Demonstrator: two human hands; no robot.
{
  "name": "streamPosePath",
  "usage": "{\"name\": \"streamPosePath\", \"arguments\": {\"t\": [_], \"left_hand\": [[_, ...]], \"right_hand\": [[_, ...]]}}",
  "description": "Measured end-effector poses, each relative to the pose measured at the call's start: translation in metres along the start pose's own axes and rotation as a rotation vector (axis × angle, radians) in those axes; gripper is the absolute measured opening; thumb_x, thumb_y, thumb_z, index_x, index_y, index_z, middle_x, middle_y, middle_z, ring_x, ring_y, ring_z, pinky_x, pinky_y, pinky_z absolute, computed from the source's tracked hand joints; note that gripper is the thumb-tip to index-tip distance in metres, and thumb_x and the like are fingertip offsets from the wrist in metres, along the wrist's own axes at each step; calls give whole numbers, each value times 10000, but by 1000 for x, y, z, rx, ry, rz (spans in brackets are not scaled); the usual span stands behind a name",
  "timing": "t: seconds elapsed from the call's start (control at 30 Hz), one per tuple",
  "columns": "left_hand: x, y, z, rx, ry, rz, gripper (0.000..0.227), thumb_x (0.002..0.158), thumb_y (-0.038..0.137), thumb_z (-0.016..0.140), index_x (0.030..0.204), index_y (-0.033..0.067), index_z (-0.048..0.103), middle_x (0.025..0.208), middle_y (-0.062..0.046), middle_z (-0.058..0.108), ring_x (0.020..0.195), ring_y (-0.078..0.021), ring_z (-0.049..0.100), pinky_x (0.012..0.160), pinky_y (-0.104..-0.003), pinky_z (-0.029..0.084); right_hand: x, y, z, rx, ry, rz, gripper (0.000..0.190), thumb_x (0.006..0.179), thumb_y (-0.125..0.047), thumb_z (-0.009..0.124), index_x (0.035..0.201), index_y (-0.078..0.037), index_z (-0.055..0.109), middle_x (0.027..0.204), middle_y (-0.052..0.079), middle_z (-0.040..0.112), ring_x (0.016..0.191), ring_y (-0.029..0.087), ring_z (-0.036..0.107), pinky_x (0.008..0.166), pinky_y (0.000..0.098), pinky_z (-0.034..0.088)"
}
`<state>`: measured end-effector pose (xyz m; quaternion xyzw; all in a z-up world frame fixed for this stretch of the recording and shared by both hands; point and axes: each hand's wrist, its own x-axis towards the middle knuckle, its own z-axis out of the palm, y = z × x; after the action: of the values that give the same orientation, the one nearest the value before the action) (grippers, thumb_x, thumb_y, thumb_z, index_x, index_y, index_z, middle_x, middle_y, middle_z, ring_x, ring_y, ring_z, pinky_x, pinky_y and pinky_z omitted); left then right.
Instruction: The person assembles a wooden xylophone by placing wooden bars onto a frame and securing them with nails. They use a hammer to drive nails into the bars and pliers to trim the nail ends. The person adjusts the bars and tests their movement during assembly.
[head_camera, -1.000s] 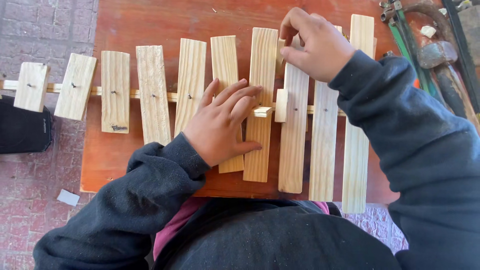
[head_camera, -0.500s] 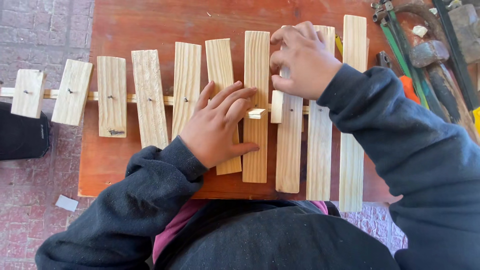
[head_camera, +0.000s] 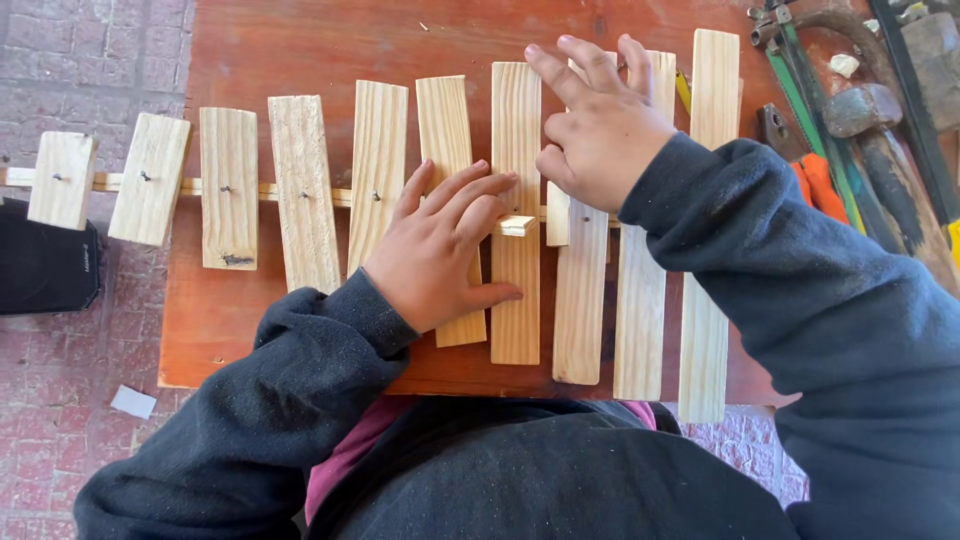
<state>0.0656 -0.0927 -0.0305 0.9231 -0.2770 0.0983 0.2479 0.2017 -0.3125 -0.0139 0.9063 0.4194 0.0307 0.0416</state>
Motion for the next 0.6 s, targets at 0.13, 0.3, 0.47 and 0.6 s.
{"name": "streamPosePath", "arguments": {"t": [0.13, 0.3, 0.47, 0.6], "left_hand": [[-1, 1, 1, 11, -5, -7, 900, 728, 623, 851, 1378, 82, 544, 1536, -43, 523, 1466, -271, 440, 1208, -591, 230], [-1, 1, 1, 14, 0, 1, 866, 697, 599, 882, 1303, 74, 556, 1542, -50, 518, 1462, -282, 446, 1201, -601, 245], [-2, -1, 5, 21, 10, 12, 790, 700, 606, 882, 1207, 82, 577, 1548, -66, 513, 1457, -294, 455, 1209, -598, 232], [-4, -3, 8, 38, 45, 29, 858, 713, 612, 880, 1290, 64, 558, 1526, -65, 531, 1452, -286, 465, 1210, -584, 247]], "right_hand": [[0, -4, -4, 70, -76, 37, 459, 931, -352, 453, 787, -95, 804, 1702, 148, 371, 1504, 389, 290, 1124, 714, 116], [1, -12, -18, 113, -211, 81, 492, 942, -397, 421, 805, -144, 820, 1746, 119, 253, 1546, 398, 207, 1142, 710, 53], [-6, -18, -27, 124, -265, 66, 518, 953, -411, 406, 786, -149, 820, 1743, 105, 264, 1554, 359, 201, 1150, 720, 32], [-23, -10, -34, 108, -134, -32, 556, 781, -616, 585, 960, -122, 765, 1675, 188, 358, 1504, 377, 295, 1135, 735, 92]]}}
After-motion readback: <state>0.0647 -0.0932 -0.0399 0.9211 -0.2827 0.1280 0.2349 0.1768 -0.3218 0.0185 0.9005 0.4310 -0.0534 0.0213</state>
